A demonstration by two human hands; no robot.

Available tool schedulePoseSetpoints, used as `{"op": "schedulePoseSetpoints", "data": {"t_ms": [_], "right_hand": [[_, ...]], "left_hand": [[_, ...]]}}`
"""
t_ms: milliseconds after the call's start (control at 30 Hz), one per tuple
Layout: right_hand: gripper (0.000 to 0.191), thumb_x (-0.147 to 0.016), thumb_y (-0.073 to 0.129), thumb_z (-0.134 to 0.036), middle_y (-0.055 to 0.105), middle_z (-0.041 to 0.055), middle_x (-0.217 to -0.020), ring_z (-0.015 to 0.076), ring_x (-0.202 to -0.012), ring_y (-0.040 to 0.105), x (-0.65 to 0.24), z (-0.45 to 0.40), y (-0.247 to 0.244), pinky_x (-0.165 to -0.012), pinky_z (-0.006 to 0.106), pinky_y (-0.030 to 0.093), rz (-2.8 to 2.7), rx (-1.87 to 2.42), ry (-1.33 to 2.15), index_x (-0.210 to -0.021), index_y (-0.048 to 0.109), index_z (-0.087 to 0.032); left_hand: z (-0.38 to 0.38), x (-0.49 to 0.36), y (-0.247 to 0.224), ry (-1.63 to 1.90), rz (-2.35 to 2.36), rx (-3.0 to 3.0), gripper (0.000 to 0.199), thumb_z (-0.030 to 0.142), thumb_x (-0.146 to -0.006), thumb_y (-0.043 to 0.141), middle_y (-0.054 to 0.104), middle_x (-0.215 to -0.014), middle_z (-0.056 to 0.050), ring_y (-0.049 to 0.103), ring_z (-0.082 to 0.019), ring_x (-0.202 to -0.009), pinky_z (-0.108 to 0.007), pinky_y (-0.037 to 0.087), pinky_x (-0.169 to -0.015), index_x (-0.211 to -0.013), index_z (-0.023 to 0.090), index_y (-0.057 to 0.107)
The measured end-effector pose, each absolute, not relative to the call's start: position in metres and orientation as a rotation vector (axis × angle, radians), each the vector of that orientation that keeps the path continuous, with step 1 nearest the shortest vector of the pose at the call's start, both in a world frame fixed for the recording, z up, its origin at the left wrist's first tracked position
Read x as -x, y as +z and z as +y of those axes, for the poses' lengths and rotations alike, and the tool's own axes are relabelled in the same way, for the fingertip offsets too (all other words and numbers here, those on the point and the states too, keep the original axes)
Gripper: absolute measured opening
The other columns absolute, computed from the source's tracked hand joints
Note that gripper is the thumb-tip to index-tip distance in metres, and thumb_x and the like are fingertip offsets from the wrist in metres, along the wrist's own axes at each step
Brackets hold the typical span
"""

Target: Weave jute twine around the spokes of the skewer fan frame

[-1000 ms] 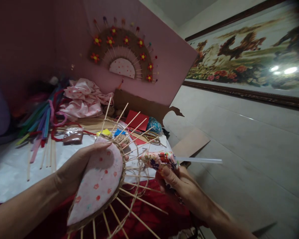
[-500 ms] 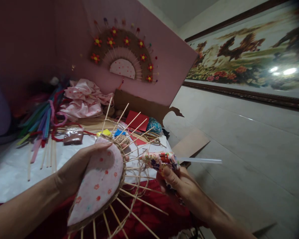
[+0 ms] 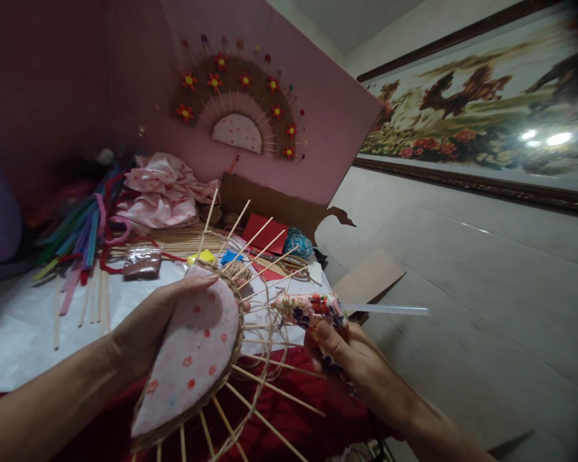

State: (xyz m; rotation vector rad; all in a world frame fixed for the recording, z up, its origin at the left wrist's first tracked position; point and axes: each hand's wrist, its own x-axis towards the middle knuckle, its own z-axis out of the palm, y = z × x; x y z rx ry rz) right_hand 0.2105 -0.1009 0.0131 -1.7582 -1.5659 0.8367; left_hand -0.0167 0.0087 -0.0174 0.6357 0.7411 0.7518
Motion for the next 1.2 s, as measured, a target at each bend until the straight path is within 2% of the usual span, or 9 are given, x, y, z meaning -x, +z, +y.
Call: {"op": "schedulePoseSetpoints", "data": {"t_ms": [400, 633, 767, 900, 1200], "right_hand": [[0.05, -0.084, 0.032, -0.057, 0.046, -0.0011, -0.058, 0.0077, -0.049, 0.038, -0.2095, -0.1023, 0.0178, -0.047, 0.021, 0.031, -1.583, 1.796, 0.877, -0.064, 0.051, -0.015], [0.051, -0.085, 0.03, -0.056, 0.042, -0.0028, -0.053, 0.006, -0.044, 0.036, -0.2117, -0.1007, 0.0136, -0.042, 0.019, 0.028, -1.578, 1.766, 0.898, -0.062, 0.051, -0.015], [0.052, -0.085, 0.029, -0.057, 0.045, -0.0018, -0.053, 0.0062, -0.042, 0.037, -0.2142, -0.1014, 0.0103, -0.039, 0.019, 0.028, -1.53, 1.758, 0.883, -0.063, 0.052, -0.016], [0.05, -0.084, 0.033, -0.057, 0.05, 0.0004, -0.057, 0.0066, -0.045, 0.041, -0.2157, -0.1024, 0.0082, -0.04, 0.018, 0.03, -1.487, 1.706, 0.872, -0.065, 0.054, -0.015], [0.047, -0.08, 0.041, -0.058, 0.053, 0.0019, -0.062, 0.0063, -0.047, 0.044, -0.2136, -0.1014, 0.0118, -0.039, 0.015, 0.034, -1.398, 1.469, 1.073, -0.082, 0.058, -0.014]], "left_hand": [[0.0118, 0.0162, -0.0181, 0.752, 0.721, -0.647, 0.019, 0.029, -0.067, 0.062, 0.07, -0.061, -0.009, 0.064, -0.021, -0.049, -0.031, 0.051, -0.051, -0.068, 0.01, 0.068], [0.0123, 0.017, -0.02, 0.735, 0.716, -0.651, 0.022, 0.03, -0.068, 0.062, 0.071, -0.066, -0.01, 0.065, -0.023, -0.055, -0.035, 0.051, -0.056, -0.073, 0.01, 0.068], [0.0132, 0.0161, -0.0208, 0.753, 0.717, -0.644, 0.021, 0.03, -0.068, 0.062, 0.071, -0.064, -0.01, 0.064, -0.023, -0.052, -0.034, 0.051, -0.054, -0.071, 0.01, 0.067], [0.0147, 0.0166, -0.0223, 0.725, 0.688, -0.637, 0.023, 0.031, -0.068, 0.062, 0.071, -0.068, -0.011, 0.065, -0.024, -0.057, -0.036, 0.051, -0.059, -0.074, 0.009, 0.067], [0.0153, 0.0171, -0.0225, 0.739, 0.674, -0.633, 0.018, 0.028, -0.066, 0.064, 0.071, -0.063, -0.009, 0.064, -0.022, -0.052, -0.032, 0.051, -0.054, -0.07, 0.011, 0.067]]}}
